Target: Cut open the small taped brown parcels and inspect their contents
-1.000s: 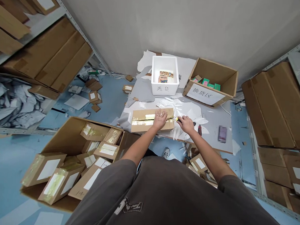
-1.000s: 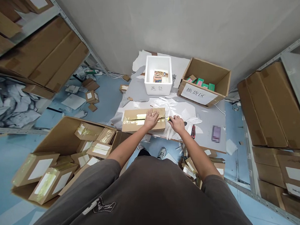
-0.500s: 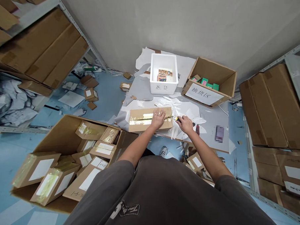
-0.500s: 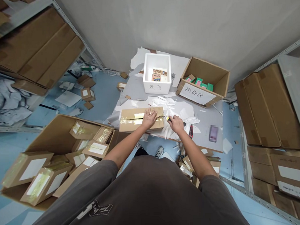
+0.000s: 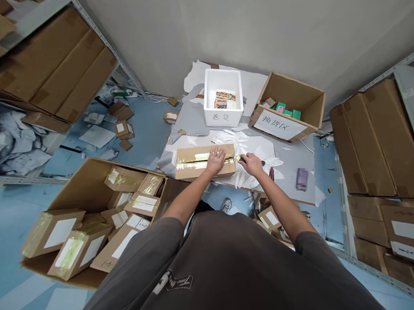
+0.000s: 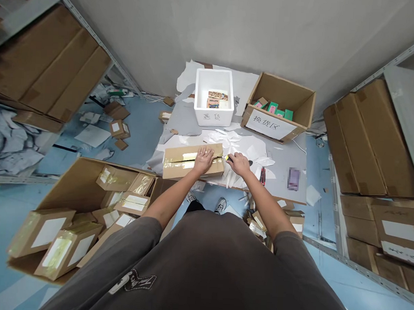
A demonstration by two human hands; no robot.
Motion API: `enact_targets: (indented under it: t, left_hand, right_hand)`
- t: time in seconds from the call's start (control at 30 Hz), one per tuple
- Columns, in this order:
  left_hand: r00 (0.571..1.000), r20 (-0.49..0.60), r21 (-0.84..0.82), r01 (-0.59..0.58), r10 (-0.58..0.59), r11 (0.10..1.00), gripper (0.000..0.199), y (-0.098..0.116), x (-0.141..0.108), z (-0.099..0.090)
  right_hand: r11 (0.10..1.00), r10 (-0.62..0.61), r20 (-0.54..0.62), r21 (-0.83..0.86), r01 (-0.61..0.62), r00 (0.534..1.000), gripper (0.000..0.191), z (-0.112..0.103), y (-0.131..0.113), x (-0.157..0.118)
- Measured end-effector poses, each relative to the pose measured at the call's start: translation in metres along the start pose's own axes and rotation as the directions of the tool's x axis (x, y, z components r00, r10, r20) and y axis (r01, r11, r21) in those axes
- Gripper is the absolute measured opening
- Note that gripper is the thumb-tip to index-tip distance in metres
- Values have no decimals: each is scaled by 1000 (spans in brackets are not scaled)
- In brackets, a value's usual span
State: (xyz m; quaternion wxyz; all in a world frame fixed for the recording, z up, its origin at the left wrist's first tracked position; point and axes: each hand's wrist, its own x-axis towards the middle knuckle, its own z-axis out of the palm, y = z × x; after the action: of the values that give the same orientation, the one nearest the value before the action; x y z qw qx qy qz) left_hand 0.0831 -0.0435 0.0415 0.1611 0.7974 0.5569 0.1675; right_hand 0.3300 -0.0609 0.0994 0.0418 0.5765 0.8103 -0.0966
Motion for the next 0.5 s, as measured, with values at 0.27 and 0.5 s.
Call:
enact_targets:
  t: [0.27,0.5]
  left_hand:
    - [1000,15,39,22,-22,999,51,0,1,0]
    - [1000,-25,38,5,-4,999,49,0,-3,-4]
  right_hand:
    - [999,-28,-17,33,29,999,48,-3,-4,17]
    - [990,77,2,116,-76,997,44,-2,39,3]
